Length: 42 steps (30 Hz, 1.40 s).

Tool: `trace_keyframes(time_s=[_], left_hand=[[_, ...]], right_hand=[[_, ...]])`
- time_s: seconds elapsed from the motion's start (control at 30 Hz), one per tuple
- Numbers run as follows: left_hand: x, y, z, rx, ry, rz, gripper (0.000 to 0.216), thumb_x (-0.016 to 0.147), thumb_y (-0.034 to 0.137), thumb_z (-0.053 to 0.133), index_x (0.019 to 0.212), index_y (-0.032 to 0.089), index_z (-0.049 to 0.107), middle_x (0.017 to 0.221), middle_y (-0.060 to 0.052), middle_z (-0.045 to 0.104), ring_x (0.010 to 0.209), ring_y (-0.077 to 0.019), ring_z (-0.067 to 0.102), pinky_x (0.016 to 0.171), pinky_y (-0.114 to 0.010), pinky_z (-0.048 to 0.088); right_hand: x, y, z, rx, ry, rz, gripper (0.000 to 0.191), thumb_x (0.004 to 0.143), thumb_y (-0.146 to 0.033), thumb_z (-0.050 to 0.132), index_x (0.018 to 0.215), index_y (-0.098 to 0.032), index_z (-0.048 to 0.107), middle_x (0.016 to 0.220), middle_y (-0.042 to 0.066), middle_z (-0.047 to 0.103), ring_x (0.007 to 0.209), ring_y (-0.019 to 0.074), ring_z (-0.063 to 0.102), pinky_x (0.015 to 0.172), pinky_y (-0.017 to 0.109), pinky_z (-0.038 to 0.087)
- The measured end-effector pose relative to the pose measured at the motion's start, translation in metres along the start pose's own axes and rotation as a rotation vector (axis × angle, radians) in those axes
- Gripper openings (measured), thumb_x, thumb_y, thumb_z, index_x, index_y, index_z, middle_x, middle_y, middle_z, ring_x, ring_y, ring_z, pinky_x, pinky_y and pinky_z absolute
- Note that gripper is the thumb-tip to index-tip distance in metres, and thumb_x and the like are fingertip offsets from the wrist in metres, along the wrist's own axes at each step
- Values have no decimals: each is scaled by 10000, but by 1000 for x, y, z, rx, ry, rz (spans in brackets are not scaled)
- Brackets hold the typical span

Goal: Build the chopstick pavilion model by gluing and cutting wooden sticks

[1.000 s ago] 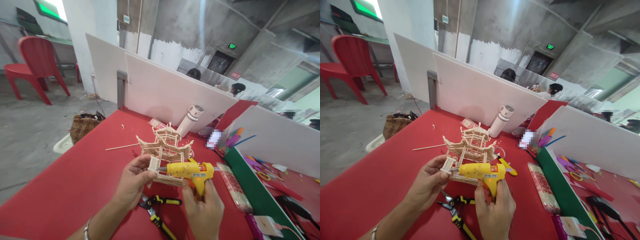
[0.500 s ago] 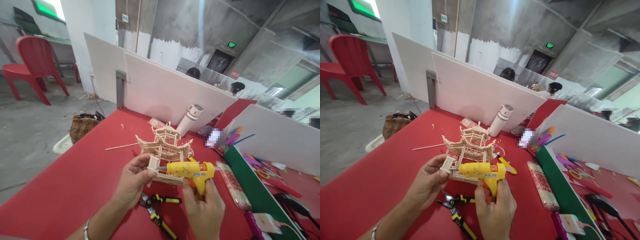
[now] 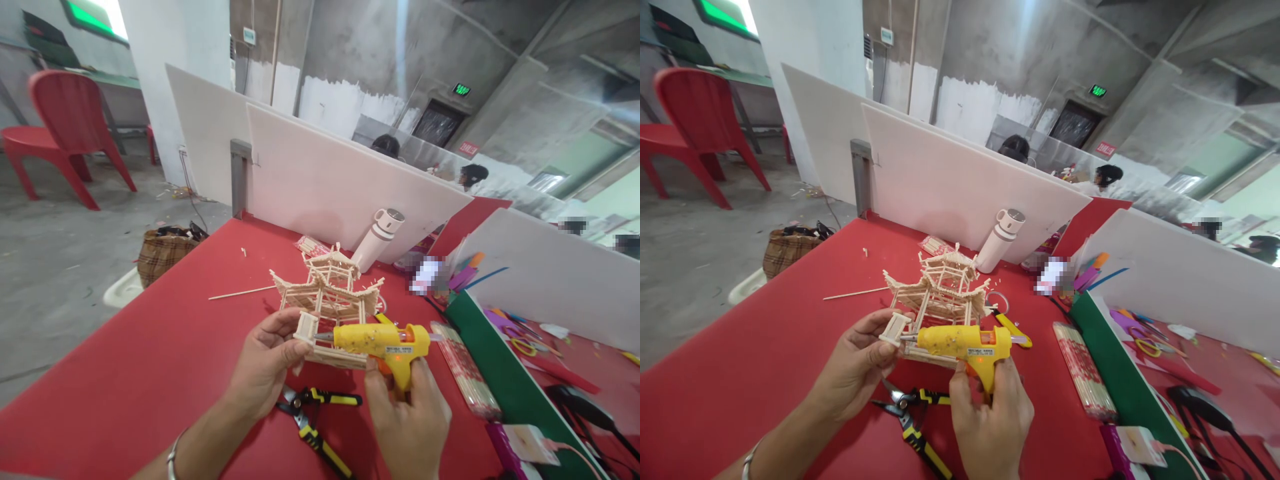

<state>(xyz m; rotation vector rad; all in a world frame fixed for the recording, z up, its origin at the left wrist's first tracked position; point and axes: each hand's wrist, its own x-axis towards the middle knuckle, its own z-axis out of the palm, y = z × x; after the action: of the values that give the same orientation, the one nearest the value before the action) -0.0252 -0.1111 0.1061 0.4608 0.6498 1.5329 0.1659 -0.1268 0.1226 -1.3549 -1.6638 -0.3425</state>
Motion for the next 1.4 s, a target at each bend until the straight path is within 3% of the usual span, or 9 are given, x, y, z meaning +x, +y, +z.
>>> trace_keyframes(time_s=[0.4, 1.03, 1.4], left_hand=[[-1, 1, 2, 28, -19, -28, 444, 513, 201, 966, 908, 180, 765, 873, -50, 763, 628, -116, 651, 480, -165, 470], [1, -2, -1, 26, -36, -20, 432, 540, 182, 948, 929, 180, 761, 792, -19, 734, 548, -92, 589, 409, -161, 412], [1, -1, -4, 49, -39, -4, 434, 561, 192, 938, 958, 171, 764, 836, -48, 749, 625, -124, 644, 488, -188, 463]], right_hand=[[5, 1, 5, -42, 24, 16, 267, 902, -446, 619, 775, -225, 538, 565, -57, 531, 431, 111, 513, 467, 222, 423], [10, 7, 6, -116, 40, -65, 204, 905, -394, 614, 822, -217, 554, 585, -51, 526, 464, 128, 513, 496, 245, 399], [11, 8, 6, -139, 35, -55, 177, 890, -364, 608, 811, -218, 546, 585, -46, 521, 478, 129, 506, 512, 245, 385]])
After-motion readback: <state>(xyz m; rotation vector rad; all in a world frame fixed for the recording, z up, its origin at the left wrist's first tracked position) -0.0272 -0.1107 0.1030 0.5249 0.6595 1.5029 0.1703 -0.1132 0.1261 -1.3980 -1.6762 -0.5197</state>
